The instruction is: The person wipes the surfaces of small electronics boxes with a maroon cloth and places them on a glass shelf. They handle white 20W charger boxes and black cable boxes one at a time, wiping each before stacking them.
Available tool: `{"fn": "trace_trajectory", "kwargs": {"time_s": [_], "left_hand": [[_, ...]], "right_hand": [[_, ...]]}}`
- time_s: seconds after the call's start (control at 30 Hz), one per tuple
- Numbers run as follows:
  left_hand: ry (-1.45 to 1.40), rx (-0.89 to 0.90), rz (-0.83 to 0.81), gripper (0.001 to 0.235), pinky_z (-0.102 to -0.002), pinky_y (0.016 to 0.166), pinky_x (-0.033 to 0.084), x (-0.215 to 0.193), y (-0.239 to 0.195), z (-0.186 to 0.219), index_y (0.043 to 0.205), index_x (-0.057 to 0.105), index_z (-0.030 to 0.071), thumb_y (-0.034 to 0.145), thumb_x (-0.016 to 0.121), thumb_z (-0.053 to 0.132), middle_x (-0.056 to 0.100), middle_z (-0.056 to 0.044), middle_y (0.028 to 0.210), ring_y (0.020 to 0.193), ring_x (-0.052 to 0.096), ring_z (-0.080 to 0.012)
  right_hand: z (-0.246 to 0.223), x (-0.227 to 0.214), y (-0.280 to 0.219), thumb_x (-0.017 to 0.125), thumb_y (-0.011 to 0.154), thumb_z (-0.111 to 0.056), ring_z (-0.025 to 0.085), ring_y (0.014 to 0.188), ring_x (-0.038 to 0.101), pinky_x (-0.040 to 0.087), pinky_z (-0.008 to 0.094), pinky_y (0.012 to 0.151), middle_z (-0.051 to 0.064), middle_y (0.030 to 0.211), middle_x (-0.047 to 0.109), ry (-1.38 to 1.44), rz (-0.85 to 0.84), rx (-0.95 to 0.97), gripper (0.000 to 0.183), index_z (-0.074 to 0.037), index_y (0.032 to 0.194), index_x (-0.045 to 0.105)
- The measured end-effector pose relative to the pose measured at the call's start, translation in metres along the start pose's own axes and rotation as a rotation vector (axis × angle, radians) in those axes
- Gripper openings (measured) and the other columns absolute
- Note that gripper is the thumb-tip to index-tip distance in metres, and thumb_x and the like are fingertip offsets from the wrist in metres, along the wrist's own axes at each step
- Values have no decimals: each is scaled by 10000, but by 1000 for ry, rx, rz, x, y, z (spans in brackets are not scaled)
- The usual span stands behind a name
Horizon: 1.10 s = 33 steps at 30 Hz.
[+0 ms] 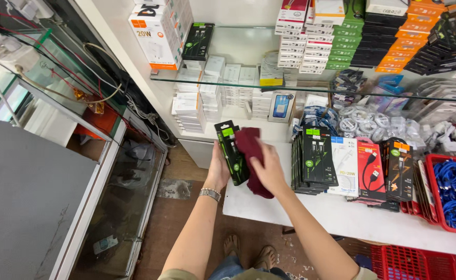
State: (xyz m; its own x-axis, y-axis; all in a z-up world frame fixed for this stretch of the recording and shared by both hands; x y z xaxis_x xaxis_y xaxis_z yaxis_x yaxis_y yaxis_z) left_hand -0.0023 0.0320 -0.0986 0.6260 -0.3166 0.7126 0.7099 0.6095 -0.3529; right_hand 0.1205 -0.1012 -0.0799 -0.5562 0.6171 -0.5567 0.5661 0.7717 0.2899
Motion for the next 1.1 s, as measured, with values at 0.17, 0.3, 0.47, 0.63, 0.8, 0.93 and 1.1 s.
{"fn": "trace_trajectory", "kwargs": {"time_s": [0.17, 0.3, 0.47, 0.63, 0.8, 0.93, 1.1], "left_hand": [[90, -74, -126, 715, -380, 1122, 424, 40, 8, -19, 1544, 415, 152, 999, 397, 615, 509, -61, 1538, 1374, 513, -202], [352, -156, -76, 612, -402, 1013, 511, 35, -4, -21, 1529, 432, 112, 985, 580, 351, 623, -91, 1385, 1203, 632, -210], [904, 247, -92, 510, -322, 912, 544, 32, -8, -5, 1441, 583, 55, 937, 655, 41, 742, -94, 1156, 1006, 703, -207], [1191, 548, -14, 508, -301, 918, 510, 41, -19, -6, 1399, 611, 28, 896, 601, -43, 716, -108, 1161, 1049, 689, -128], [821, 358, -149, 428, -271, 917, 515, 39, -33, -2, 1378, 615, 22, 951, 636, 20, 739, -53, 1140, 999, 639, -109], [604, 230, -178, 317, -289, 874, 557, 43, -26, 12, 1274, 657, -6, 971, 652, 88, 749, -43, 1111, 977, 679, -110], [304, 253, -69, 307, -301, 782, 562, 47, 1, 21, 1286, 646, 38, 1000, 653, 148, 733, -37, 1068, 908, 678, -119]], "right_hand": [[-37, 2, 16, 664, 938, -349, 461, 1318, 444, 419, 502, 1036, 262, 1513, 395, -236, 94, -90, 660, -187, 1539, 442], [0, -29, 44, 552, 1025, -399, 403, 1293, 563, 454, 449, 1081, 213, 1451, 569, -27, 139, 200, 560, -157, 1521, 455], [18, -43, 69, 528, 1043, -445, 288, 1323, 595, 435, 360, 1099, 166, 1453, 614, 380, 215, 335, 595, -91, 1518, 478], [2, 5, 71, 718, 940, -354, 261, 1273, 547, 440, 365, 1058, 165, 1374, 526, 547, 105, 299, 580, -55, 1400, 529], [22, -18, 69, 731, 892, -300, 225, 1149, 643, 518, 338, 968, 137, 1288, 668, 616, 220, 450, 534, -54, 1323, 535], [19, -34, 76, 639, 916, -310, 231, 1145, 631, 544, 393, 933, 88, 1292, 628, 1027, 279, 639, 512, -115, 1364, 484], [-12, -1, 56, 636, 982, -359, 191, 1200, 606, 477, 332, 1014, 74, 1315, 663, 721, 59, 380, 549, -63, 1432, 532]]}}
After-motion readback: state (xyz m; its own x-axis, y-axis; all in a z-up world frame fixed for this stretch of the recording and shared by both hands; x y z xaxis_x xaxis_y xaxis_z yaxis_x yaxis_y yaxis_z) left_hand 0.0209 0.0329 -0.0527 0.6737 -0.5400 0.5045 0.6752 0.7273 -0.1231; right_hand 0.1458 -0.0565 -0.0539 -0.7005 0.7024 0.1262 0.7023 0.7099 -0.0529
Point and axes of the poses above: each hand's wrist, its own y-axis towards the middle knuckle, its own x-axis out of the palm, z = x × y, the point moved 2 cm from there along y, towards the middle knuckle
